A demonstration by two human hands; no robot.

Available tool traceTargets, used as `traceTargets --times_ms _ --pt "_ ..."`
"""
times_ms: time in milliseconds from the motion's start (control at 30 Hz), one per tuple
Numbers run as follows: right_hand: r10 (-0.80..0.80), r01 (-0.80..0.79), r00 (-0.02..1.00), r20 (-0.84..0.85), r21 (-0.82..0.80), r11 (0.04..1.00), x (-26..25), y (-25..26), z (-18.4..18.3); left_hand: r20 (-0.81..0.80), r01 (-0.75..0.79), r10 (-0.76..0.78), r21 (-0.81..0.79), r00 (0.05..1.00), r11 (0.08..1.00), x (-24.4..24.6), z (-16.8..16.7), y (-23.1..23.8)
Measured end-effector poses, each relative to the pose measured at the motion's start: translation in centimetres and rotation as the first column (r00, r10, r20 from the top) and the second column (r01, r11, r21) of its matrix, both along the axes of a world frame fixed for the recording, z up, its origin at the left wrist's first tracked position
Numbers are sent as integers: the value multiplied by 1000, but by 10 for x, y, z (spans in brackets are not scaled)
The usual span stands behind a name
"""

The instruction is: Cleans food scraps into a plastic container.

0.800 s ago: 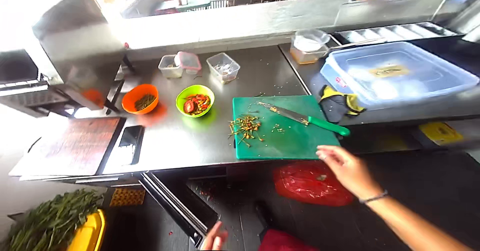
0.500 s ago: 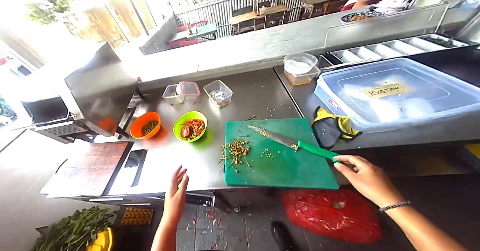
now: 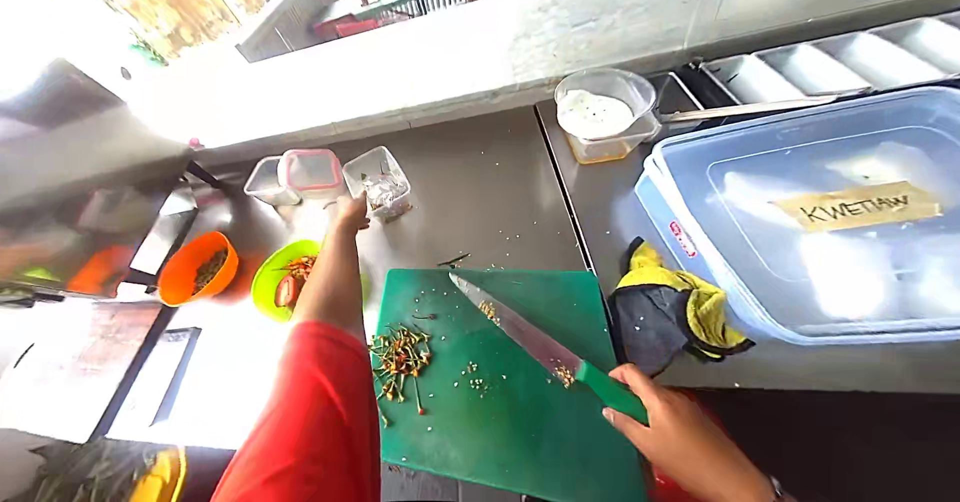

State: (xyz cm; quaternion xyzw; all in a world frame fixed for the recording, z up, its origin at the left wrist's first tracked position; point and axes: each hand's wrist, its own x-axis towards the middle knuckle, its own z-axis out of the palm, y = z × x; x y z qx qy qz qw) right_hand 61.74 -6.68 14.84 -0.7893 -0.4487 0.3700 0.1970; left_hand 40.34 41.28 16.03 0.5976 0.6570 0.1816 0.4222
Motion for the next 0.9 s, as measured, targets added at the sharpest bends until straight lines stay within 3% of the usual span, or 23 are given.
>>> traceTargets --times_ms 133,233,333,400,467,567,667,767,900 --pt "-81 90 994 -67 128 988 10 -24 -2 5 -50 50 -22 999 998 18 -16 14" --pt "-54 54 999 -9 194 980 19 -22 -9 85 -39 38 5 996 999 7 1 1" --pt "44 -64 995 87 239 969 18 -6 -16 86 -16 4 136 996 991 -42 56 -70" --pt "91 -140 981 172 299 944 12 13 -22 -21 6 -2 206 1000 979 -96 93 -145" --pt "144 -225 958 250 334 915 4 35 -26 -180 -70 107 200 978 977 -154 105 -235" --pt "271 -348 923 272 295 890 -8 71 -25 -318 -300 308 77 897 951 -234 76 -364" --pt "369 -438 884 285 237 867 -16 101 -20 -208 -527 498 -113 842 842 -250 24 -462" --pt "438 -507 847 301 208 837 -22 114 -16 16 -615 642 -269 767 741 -220 -30 -503" --pt "515 -557 807 288 83 826 -40 108 -6 245 -600 696 -367 674 711 -177 -83 -504"
